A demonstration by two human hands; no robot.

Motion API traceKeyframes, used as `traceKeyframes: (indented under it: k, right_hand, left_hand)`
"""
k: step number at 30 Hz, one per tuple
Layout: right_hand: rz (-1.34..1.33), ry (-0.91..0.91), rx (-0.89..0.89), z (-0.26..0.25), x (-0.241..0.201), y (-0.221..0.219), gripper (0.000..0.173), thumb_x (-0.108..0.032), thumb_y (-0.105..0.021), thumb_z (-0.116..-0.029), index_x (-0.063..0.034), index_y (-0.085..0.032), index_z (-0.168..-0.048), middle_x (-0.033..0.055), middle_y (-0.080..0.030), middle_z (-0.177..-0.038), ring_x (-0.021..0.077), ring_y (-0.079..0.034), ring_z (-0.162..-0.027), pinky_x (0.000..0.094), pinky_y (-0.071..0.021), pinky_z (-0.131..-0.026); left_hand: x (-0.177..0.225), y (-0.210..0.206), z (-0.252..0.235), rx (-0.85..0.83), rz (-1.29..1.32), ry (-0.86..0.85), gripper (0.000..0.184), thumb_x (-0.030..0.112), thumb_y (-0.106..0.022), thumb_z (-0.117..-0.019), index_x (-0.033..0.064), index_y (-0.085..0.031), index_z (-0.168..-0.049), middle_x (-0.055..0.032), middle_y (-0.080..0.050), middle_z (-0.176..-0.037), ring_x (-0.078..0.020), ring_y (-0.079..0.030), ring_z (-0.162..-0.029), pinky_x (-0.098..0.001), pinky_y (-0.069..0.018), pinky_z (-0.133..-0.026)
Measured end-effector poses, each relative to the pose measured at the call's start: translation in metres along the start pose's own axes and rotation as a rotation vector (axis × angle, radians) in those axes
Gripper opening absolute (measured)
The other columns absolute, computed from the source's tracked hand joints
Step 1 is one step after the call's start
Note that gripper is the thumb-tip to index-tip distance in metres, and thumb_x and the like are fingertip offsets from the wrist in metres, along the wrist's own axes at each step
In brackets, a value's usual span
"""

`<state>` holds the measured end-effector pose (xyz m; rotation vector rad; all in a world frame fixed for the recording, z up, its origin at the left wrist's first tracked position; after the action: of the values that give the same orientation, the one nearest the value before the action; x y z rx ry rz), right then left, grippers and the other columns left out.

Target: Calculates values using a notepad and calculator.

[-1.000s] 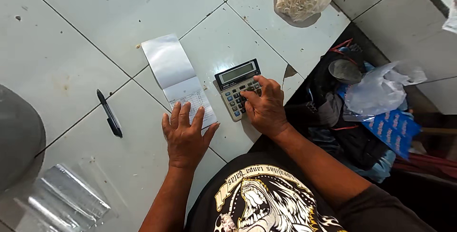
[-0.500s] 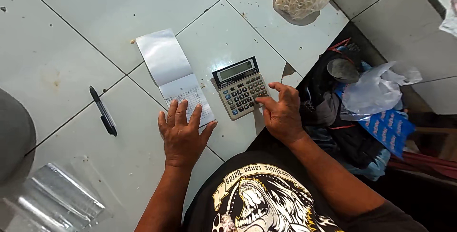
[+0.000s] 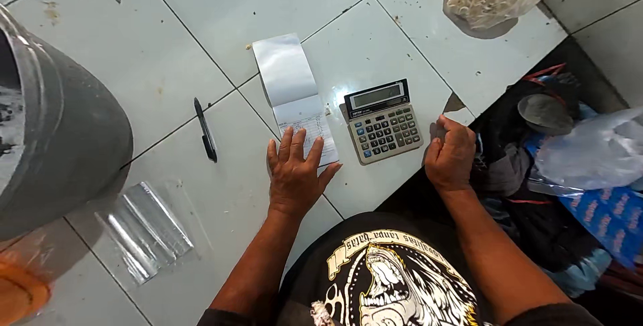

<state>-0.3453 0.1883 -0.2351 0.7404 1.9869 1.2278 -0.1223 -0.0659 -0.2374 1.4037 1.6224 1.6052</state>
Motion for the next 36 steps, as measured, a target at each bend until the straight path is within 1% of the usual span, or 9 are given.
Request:
traceKeyframes:
  k: [4, 9, 21, 26, 28, 30, 32, 33, 36]
  right_hand:
    - [-0.070, 0.011, 0.081, 0.004, 0.005, -0.002, 0.045, -0.019, -0.042, -0.1021, -0.0046, -0.052, -0.144, 0.0133, -0.060, -0.141, 0.0314, -0.053, -0.134, 0.0466, -0.0368, -0.117]
    - [-0.080, 0.005, 0.107, 0.006, 0.006, -0.004, 0.044, -0.017, -0.042, -0.1020, -0.0054, -0.053, -0.143, 0.0123, -0.061, -0.141, 0.0304, -0.052, -0.134, 0.0459, -0.0356, -0.118]
    - [-0.082, -0.030, 0.075, 0.006, 0.003, 0.004, 0.044, -0.018, -0.044, -0.1010, -0.0057, -0.054, -0.141, 0.0128, -0.062, -0.138, 0.0307, -0.054, -0.131, 0.0485, -0.0413, -0.113]
    - [-0.217, 0.146, 0.153, 0.017, -0.039, 0.029, 0.033, -0.016, -0.047, -0.1024, -0.0055, -0.065, -0.128, 0.0133, -0.062, -0.139, 0.0310, -0.053, -0.134, 0.0490, -0.0399, -0.115]
    - [-0.294, 0.202, 0.151, 0.026, -0.055, 0.033, 0.031, -0.019, -0.050, -0.1014, -0.0060, -0.068, -0.124, 0.0143, -0.062, -0.135, 0.0311, -0.054, -0.130, 0.0483, -0.0425, -0.111]
    - [-0.394, 0.249, 0.095, 0.038, -0.066, 0.029, 0.027, -0.024, -0.054, -0.1007, -0.0065, -0.068, -0.117, 0.0124, -0.065, -0.123, 0.0260, -0.059, -0.119, 0.0437, -0.0501, -0.102]
    - [-0.504, 0.293, 0.012, 0.049, -0.073, 0.015, 0.020, -0.027, -0.064, -0.0973, -0.0074, -0.067, -0.103, 0.0077, -0.069, -0.101, 0.0167, -0.068, -0.094, 0.0347, -0.0607, -0.080]
    - [-0.548, 0.310, -0.029, 0.054, -0.076, 0.007, 0.020, -0.027, -0.068, -0.0950, -0.0073, -0.067, -0.096, 0.0062, -0.070, -0.092, 0.0143, -0.069, -0.083, 0.0323, -0.0615, -0.072]
    - [-0.495, 0.342, -0.078, 0.059, -0.083, -0.004, 0.022, -0.031, -0.070, -0.0932, -0.0094, -0.069, -0.088, 0.0039, -0.071, -0.083, 0.0144, -0.069, -0.078, 0.0335, -0.0600, -0.071]
  left_hand:
    - [0.001, 0.000, 0.002, 0.013, 0.006, -0.012, 0.063, 0.070, -0.050, -0.0960, 0.0245, -0.066, -0.138, -0.0136, -0.053, -0.151, -0.0351, -0.036, -0.150, -0.0634, -0.0194, -0.123]
    - [0.001, 0.006, 0.005, 0.099, 0.015, -0.009, 0.061, 0.066, -0.055, -0.0961, 0.0207, -0.068, -0.134, -0.0102, -0.064, -0.132, -0.0304, -0.053, -0.133, -0.0565, -0.0290, -0.119]
    - [0.003, 0.003, 0.003, 0.055, -0.010, -0.017, 0.058, 0.066, -0.054, -0.0962, 0.0243, -0.068, -0.135, -0.0093, -0.062, -0.133, -0.0308, -0.050, -0.133, -0.0577, -0.0251, -0.120]
    - [0.001, 0.002, 0.003, 0.054, -0.013, -0.008, 0.058, 0.066, -0.053, -0.0966, 0.0243, -0.068, -0.134, -0.0098, -0.061, -0.133, -0.0312, -0.050, -0.133, -0.0580, -0.0251, -0.120]
    - [0.002, 0.002, 0.002, 0.051, -0.019, -0.013, 0.058, 0.066, -0.052, -0.0970, 0.0243, -0.068, -0.134, -0.0100, -0.061, -0.134, -0.0318, -0.050, -0.134, -0.0583, -0.0259, -0.120]
    - [0.002, 0.002, 0.003, 0.061, -0.027, -0.014, 0.058, 0.066, -0.053, -0.0969, 0.0244, -0.068, -0.134, -0.0103, -0.061, -0.134, -0.0320, -0.049, -0.134, -0.0586, -0.0253, -0.120]
    - [0.002, 0.004, 0.004, 0.085, -0.053, 0.003, 0.056, 0.065, -0.055, -0.0963, 0.0261, -0.068, -0.134, -0.0109, -0.060, -0.131, -0.0322, -0.049, -0.131, -0.0585, -0.0257, -0.119]
    - [0.002, 0.006, 0.005, 0.104, -0.072, 0.016, 0.054, 0.064, -0.057, -0.0958, 0.0269, -0.069, -0.134, -0.0110, -0.060, -0.126, -0.0318, -0.051, -0.126, -0.0567, -0.0290, -0.115]
    - [0.007, 0.008, 0.006, 0.082, -0.145, 0.089, 0.053, 0.061, -0.057, -0.0971, 0.0278, -0.067, -0.137, -0.0096, -0.059, -0.103, -0.0299, -0.054, -0.101, -0.0505, -0.0384, -0.094]
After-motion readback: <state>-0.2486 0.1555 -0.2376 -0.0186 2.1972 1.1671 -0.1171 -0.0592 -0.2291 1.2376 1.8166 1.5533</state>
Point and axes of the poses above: each hand's wrist, its own z-axis away from the middle knuckle, its own y-axis out of the back of the hand, x = y × z, the point moved 7 cm from there along -z, towards the middle knuckle
